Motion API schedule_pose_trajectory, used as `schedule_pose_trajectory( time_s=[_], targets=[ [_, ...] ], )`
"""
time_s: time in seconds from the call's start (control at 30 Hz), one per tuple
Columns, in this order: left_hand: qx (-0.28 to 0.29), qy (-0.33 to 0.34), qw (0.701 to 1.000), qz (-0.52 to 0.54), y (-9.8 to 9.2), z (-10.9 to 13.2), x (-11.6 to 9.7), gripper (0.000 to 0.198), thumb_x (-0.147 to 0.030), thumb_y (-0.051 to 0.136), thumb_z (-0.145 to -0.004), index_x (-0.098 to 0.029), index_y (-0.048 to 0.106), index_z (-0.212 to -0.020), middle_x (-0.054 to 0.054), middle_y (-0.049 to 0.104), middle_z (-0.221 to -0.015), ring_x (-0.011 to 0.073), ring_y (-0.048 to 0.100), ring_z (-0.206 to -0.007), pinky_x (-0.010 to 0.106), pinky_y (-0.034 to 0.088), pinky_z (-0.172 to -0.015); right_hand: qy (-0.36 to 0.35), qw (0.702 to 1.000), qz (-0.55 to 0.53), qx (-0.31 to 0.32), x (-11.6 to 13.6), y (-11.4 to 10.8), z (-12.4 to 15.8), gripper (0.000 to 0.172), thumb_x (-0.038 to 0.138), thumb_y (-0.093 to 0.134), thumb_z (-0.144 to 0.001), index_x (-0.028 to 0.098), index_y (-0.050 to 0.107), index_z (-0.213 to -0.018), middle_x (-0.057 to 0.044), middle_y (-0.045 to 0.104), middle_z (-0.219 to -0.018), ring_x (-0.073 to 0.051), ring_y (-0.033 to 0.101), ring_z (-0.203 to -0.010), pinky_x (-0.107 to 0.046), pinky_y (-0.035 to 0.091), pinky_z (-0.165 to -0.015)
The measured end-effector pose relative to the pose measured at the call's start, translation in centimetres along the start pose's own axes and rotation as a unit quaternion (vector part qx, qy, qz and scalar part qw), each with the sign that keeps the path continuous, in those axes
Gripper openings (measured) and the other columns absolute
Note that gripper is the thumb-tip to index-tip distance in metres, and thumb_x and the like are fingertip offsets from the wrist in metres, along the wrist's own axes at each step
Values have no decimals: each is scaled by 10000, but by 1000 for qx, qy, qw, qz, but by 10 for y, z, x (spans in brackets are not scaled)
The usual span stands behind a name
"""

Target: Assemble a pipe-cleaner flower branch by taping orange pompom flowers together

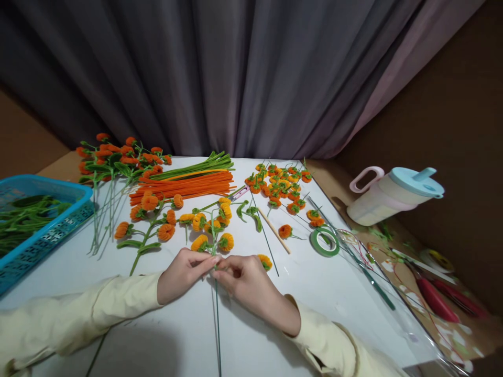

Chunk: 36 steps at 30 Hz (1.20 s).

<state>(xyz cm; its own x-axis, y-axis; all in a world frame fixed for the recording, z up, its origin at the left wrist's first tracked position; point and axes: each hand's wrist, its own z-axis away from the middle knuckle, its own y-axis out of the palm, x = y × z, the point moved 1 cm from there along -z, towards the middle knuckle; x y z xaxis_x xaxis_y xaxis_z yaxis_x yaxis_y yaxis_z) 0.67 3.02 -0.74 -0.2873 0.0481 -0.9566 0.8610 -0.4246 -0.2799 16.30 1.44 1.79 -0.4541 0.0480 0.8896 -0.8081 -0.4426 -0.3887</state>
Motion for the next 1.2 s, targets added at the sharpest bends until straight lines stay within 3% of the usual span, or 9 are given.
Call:
schedule_pose_trajectory(
  time_s=[0.2, 0.4, 0.57, 0.7, 0.83, 1.0, 1.2],
  targets=[
    [1, -9, 1000, 14, 1, 1, -1, 405, -411, 450, -808, -113, 616, -589, -31, 356, -493, 102, 304, -511, 229, 241, -477, -11, 1000, 10, -25, -3, 5, 1, 175, 259, 548, -774, 135, 659, -720, 71, 318, -456, -61, 238, -430, -202, 209, -414],
    [11, -17, 996, 86, 2, 0, -1, 414, -441, 479, -807, -105, 672, -663, -9, 513, -519, 109, 421, -526, 210, 349, -505, 14, 996, -85, -18, -3, 10, 0, 241, 337, 542, -793, 142, 623, -678, 63, 398, -428, -65, 300, -400, -207, 244, -412],
    [50, 0, 980, 192, -2, 2, -5, 394, -409, 494, -823, -107, 672, -1003, 70, 686, -839, 179, 586, -788, 275, 442, -777, 9, 987, -157, -32, -3, 8, -1, 333, 408, 608, -752, 144, 560, -554, 56, 418, -422, -70, 330, -425, -219, 270, -445],
    [38, 2, 975, 218, -3, 2, -4, 370, -386, 543, -807, -114, 675, -1022, 92, 697, -938, 216, 600, -910, 325, 412, -895, -1, 975, -220, -20, -3, 6, -2, 301, 408, 651, -722, 139, 603, -595, 58, 418, -396, -78, 349, -439, -227, 278, -464],
    [35, -36, 954, 296, 0, -1, -1, 345, -372, 627, -750, -115, 695, -969, 100, 712, -886, 231, 625, -876, 357, 432, -875, 5, 966, -260, 3, -2, 6, -2, 293, 414, 680, -700, 135, 631, -628, 60, 420, -399, -66, 326, -418, -224, 250, -444],
    [67, -69, 917, 387, 4, -4, -8, 295, -345, 634, -743, -79, 723, -834, 142, 713, -829, 268, 625, -900, 386, 437, -862, -10, 974, -225, 22, -1, 4, -4, 351, 453, 664, -706, 135, 582, -585, 61, 421, -439, -52, 299, -416, -218, 226, -427],
    [41, -94, 936, 336, 0, -2, -5, 284, -321, 641, -733, -85, 726, -866, 132, 714, -864, 246, 632, -867, 363, 443, -859, -16, 995, -96, 38, -2, -4, -3, 408, 481, 579, -770, 141, 550, -546, 50, 426, -431, -67, 328, -437, -215, 272, -457]
  ],
)
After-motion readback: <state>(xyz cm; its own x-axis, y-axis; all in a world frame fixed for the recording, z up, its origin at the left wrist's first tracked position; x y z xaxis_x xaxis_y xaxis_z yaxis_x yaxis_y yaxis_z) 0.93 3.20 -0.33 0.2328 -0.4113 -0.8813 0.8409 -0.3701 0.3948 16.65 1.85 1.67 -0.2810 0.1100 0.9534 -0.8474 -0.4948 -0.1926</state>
